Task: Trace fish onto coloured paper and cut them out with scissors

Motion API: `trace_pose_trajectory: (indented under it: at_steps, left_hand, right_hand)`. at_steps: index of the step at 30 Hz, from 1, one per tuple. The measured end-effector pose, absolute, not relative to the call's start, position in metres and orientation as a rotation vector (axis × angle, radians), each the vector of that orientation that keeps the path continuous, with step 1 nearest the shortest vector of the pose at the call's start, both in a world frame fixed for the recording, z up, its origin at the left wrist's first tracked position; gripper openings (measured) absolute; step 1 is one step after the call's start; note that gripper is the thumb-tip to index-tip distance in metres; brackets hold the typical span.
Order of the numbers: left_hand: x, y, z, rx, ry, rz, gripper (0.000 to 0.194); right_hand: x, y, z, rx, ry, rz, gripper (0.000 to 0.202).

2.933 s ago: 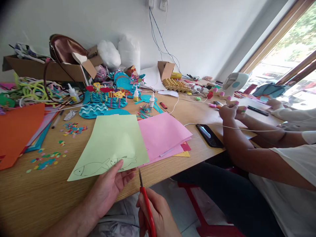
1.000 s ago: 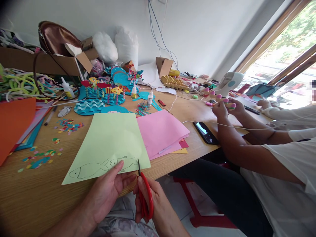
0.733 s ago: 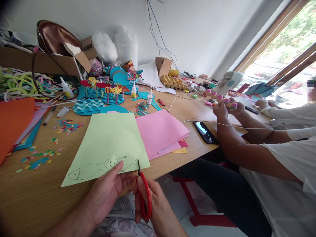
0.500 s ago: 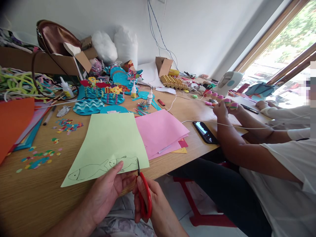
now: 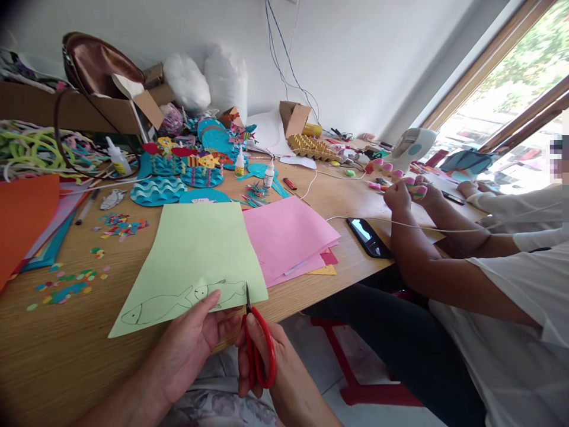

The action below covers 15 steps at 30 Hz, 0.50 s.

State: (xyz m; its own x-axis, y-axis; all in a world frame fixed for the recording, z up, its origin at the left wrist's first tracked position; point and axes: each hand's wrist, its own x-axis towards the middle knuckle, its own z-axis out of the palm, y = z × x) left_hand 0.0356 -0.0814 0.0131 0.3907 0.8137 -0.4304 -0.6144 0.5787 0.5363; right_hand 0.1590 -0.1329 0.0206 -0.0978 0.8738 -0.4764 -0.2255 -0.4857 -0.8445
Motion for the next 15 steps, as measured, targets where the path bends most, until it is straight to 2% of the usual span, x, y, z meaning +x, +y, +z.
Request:
trace_pose_trajectory:
  at_steps: [15]
  left_hand:
    - [0.0348, -0.0838, 0.0108, 0.291, 0.688, 0.888, 0.015]
  right_hand:
    - [0.1544, -0.1308, 0.0173, -1.296, -0.757, 1.649, 0.047]
